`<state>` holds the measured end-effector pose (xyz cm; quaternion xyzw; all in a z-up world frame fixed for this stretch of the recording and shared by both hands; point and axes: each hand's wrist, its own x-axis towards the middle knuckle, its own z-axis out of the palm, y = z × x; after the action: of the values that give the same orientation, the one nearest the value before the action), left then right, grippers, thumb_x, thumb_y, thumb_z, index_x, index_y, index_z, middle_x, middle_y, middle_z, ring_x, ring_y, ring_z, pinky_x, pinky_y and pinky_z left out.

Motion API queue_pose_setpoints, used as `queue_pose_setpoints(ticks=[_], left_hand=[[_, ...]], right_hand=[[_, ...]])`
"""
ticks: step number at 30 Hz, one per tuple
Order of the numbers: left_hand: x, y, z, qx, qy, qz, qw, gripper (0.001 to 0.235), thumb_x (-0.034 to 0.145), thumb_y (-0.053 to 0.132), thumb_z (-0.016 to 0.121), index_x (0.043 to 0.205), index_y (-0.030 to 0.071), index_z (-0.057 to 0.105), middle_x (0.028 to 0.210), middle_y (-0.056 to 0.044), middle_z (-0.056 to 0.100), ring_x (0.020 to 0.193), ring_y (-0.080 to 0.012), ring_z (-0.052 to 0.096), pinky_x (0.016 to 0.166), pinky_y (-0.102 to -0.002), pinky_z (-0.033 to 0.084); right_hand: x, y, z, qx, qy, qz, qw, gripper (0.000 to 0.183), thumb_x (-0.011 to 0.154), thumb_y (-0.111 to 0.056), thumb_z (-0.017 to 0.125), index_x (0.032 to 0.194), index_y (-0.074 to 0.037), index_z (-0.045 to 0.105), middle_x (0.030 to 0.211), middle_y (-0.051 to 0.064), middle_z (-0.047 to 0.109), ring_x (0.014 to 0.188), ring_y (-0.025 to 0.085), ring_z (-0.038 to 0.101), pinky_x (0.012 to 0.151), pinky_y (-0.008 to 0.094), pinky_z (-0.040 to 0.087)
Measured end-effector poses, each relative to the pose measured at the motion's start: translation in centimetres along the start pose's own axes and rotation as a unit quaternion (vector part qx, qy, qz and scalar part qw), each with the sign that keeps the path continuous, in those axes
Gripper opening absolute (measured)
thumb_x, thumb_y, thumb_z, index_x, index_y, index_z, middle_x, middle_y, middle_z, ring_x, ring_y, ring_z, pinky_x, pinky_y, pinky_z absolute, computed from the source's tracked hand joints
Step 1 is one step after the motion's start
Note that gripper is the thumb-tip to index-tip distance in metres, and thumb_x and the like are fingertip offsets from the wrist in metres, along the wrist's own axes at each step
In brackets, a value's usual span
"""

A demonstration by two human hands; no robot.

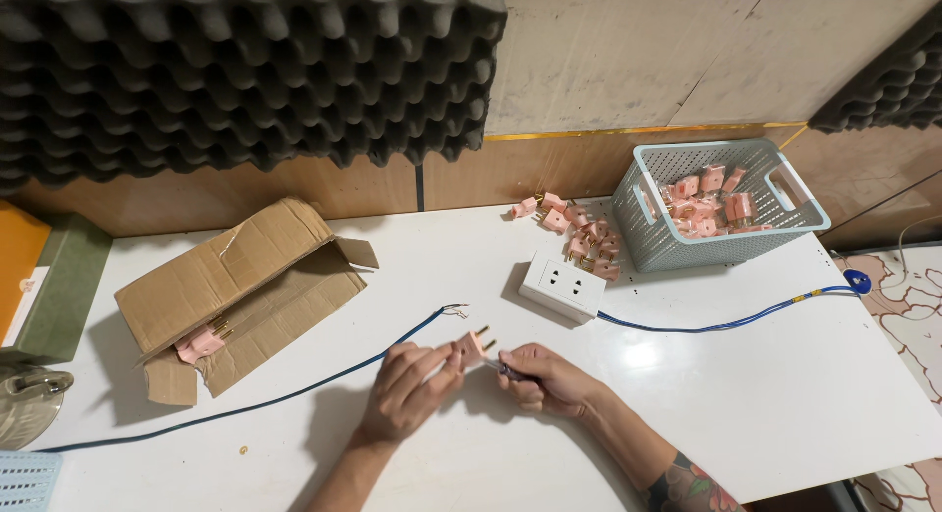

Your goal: The person uses a screwdriver to disassemble a three-pronged electrical plug, manipulates the internal wires and the plug housing, and then reassembles the components on a desk.

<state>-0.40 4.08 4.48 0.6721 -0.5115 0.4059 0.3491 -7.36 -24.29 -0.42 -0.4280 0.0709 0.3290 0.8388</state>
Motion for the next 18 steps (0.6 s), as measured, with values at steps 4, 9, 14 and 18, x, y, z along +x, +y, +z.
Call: queue_pose_setpoints(ticks=[4, 9, 14, 18], left_hand=[[-1.1, -1.7, -0.1, 0.028, -0.011, -0.016, 0.999, 0.021, 0.103, 0.004, 0.09, 0.12, 0.004, 0.079, 0.127, -0.013, 0.081, 0.103, -0.0222, 0.077, 0.09, -0.039, 0.061], [-2.6, -3.0, 0.6, 0.109, 0.022, -0.003, 0.994, 0.04, 0.094, -0.002, 0.098, 0.126, 0.008, 0.076, 0.128, -0.009, 0.078, 0.095, -0.0173, 0.071, 0.083, -0.037, 0.058], [-2.5, -2.9, 0.4, 0.11, 0.017, 0.009, 0.994, 0.038, 0.096, -0.006, 0.096, 0.126, 0.008, 0.078, 0.131, -0.01, 0.076, 0.097, -0.0185, 0.071, 0.084, -0.038, 0.057], [-3.2, -2.7, 0.4, 0.095, -0.028, 0.016, 0.995, 0.042, 0.102, -0.008, 0.088, 0.14, 0.007, 0.075, 0.142, -0.013, 0.073, 0.105, -0.0221, 0.072, 0.088, -0.041, 0.058]], right_hand=[[-0.9, -2.6, 1.4, -0.218, 0.089, -0.103, 0.966, 0.05, 0.117, -0.042, 0.059, 0.122, 0.0, 0.086, 0.074, -0.003, 0.056, 0.059, 0.005, 0.031, 0.055, 0.025, 0.016], [-0.8, -2.9, 0.0, -0.606, 0.271, -0.336, 0.668, 0.024, 0.111, -0.022, 0.072, 0.126, -0.008, 0.085, 0.111, 0.005, 0.081, 0.096, 0.021, 0.077, 0.078, 0.033, 0.058], [0.6, -0.9, -2.2, -0.686, 0.302, -0.325, 0.577, 0.022, 0.108, -0.018, 0.077, 0.127, -0.014, 0.089, 0.105, 0.003, 0.07, 0.095, 0.024, 0.069, 0.078, 0.038, 0.057], [0.8, -0.5, -2.7, -0.714, 0.317, -0.324, 0.534, 0.028, 0.104, -0.019, 0.081, 0.131, -0.026, 0.087, 0.113, 0.003, 0.069, 0.109, 0.028, 0.066, 0.086, 0.042, 0.056]])
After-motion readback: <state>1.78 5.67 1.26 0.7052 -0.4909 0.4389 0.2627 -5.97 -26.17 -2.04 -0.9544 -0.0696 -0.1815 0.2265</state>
